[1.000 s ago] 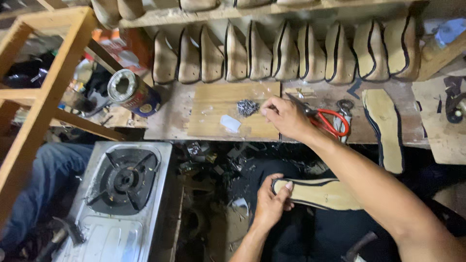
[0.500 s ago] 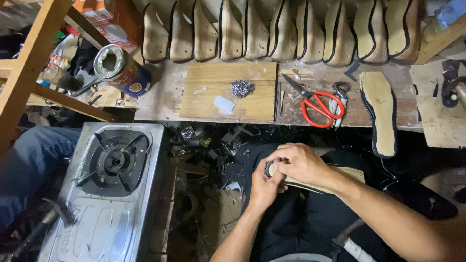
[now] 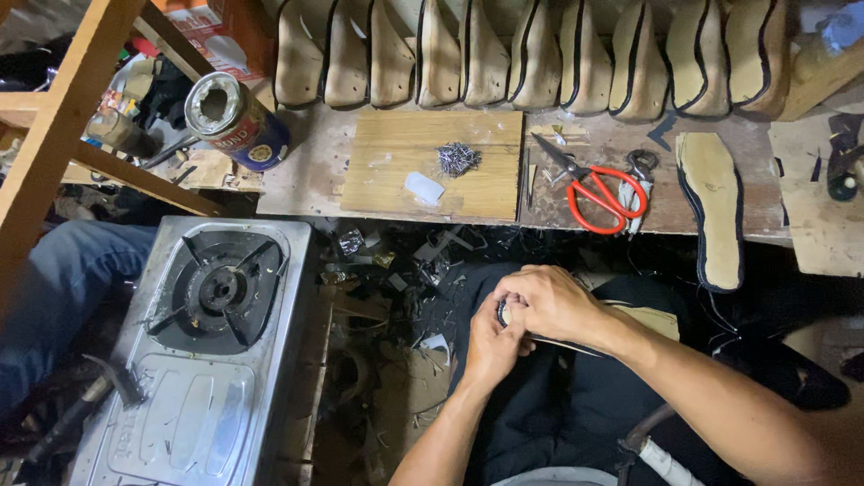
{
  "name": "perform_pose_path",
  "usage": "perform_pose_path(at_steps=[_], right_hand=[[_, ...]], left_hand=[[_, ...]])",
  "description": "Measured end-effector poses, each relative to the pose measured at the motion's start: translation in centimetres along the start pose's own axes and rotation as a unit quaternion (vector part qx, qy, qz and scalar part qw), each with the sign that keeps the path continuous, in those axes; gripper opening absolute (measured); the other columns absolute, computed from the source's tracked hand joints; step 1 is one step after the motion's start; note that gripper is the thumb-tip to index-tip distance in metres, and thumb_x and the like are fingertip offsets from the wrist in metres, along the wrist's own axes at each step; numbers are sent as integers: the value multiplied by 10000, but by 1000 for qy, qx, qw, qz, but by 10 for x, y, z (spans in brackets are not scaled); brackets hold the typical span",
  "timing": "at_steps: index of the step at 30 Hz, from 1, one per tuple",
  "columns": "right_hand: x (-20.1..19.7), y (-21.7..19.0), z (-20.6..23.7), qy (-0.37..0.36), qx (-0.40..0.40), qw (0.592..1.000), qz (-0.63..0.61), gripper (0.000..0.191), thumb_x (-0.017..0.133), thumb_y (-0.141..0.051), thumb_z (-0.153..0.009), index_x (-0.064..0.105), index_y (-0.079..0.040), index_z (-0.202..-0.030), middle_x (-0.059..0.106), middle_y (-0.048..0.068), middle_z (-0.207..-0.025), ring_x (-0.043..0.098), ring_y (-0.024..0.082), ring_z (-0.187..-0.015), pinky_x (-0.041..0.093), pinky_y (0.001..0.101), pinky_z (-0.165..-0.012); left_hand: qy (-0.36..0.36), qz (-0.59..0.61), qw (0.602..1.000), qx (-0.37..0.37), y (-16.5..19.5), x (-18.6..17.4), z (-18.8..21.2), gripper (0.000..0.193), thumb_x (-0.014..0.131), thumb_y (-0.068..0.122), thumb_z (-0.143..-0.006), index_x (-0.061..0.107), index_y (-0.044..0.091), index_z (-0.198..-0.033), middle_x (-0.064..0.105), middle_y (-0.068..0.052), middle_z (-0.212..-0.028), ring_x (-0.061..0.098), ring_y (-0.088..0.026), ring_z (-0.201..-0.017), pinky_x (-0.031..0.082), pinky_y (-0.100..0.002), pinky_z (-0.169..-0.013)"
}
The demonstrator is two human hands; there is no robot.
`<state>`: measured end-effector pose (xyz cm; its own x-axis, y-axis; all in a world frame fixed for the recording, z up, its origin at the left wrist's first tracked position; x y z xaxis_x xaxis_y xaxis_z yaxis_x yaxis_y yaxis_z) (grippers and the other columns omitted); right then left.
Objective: The person repeatedly picks up a shoe last, applies a black strip to its edge, hammers nails into the strip, and trims the excess with scissors. The person then places the finished last on a shelf and repeats the process with another last.
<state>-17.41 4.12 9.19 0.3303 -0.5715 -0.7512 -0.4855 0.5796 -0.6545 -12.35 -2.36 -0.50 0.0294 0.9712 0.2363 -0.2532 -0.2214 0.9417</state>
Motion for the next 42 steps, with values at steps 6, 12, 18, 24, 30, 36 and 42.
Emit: perform_pose_path(at_steps=[6, 12, 18, 24, 30, 36, 42], right_hand=[[-8, -19, 0, 16, -64, 998, -2, 146, 624, -85, -756, 698, -45, -876, 710, 124, -780, 686, 333, -739, 543, 444, -687], [2, -51, 10, 19, -146, 986, 73, 78, 637, -42, -760, 618, -74, -829, 677, 99, -789, 636, 318, -735, 524, 440, -709], [3, -40, 3, -45, -69, 994, 76, 98, 730, -114, -787, 684, -75, -864, 692, 111, -764, 668, 320, -765, 530, 429, -671], [-41, -6, 75, 138, 8, 990, -34, 236, 738, -182, -847, 722, -19, -1017, 738, 117, -935, 726, 276, -854, 560, 369, -742], [28, 77, 273, -39, 248, 958, 137, 557, 801, -442, -770, 695, -179, -1249, 685, 106, -1048, 709, 285, -946, 566, 388, -755], [71, 133, 376, -187, 416, 871, 182, 546, 572, -308, -976, 438, -377, -1501, 655, 40, -1044, 689, 142, -955, 576, 243, -901], [-14, 24, 273, 238, 203, 944, -108, 409, 664, -181, -877, 639, -17, -1251, 695, 146, -981, 743, 189, -785, 597, 287, -672]], left_hand=[[-1, -30, 1000, 6, 1, -4, -1, 355, 586, 108, -921, 564, 16, -1263, 685, -42, -832, 667, -111, -573, 557, -253, -484], [-23, -72, 992, 98, -10, -6, -4, 148, 647, 78, -1008, 611, -64, -1032, 665, -103, -829, 657, -152, -641, 531, -286, -528], [-22, -16, 999, 37, -22, -5, -9, 239, 587, 14, -859, 590, -57, -1087, 692, -111, -795, 689, -160, -592, 570, -290, -504], [1, -33, 999, -29, -1, -3, -3, 472, 726, 221, -899, 573, -17, -1277, 708, -83, -823, 625, -117, -511, 497, -251, -430], [-3, -24, 999, -40, 11, -3, -1, 531, 728, 267, -898, 570, -21, -1315, 700, -90, -793, 619, -112, -490, 499, -252, -432], [-7, -33, 998, -52, 1, 1, -2, 526, 731, 264, -897, 579, -24, -1310, 702, -81, -781, 614, -112, -482, 493, -255, -425], [-9, -21, 999, -47, -1, 5, -2, 515, 727, 256, -912, 576, -34, -1310, 705, -78, -796, 611, -111, -487, 488, -251, -426]])
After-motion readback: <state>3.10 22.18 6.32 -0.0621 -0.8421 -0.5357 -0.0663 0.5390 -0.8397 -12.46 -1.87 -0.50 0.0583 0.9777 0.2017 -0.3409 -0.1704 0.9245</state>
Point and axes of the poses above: each hand's wrist, its own z-axis away from the middle knuckle, its own x-axis out of the palm, y = z × x, the point moved 10 cm from there along -z, towards the middle knuckle
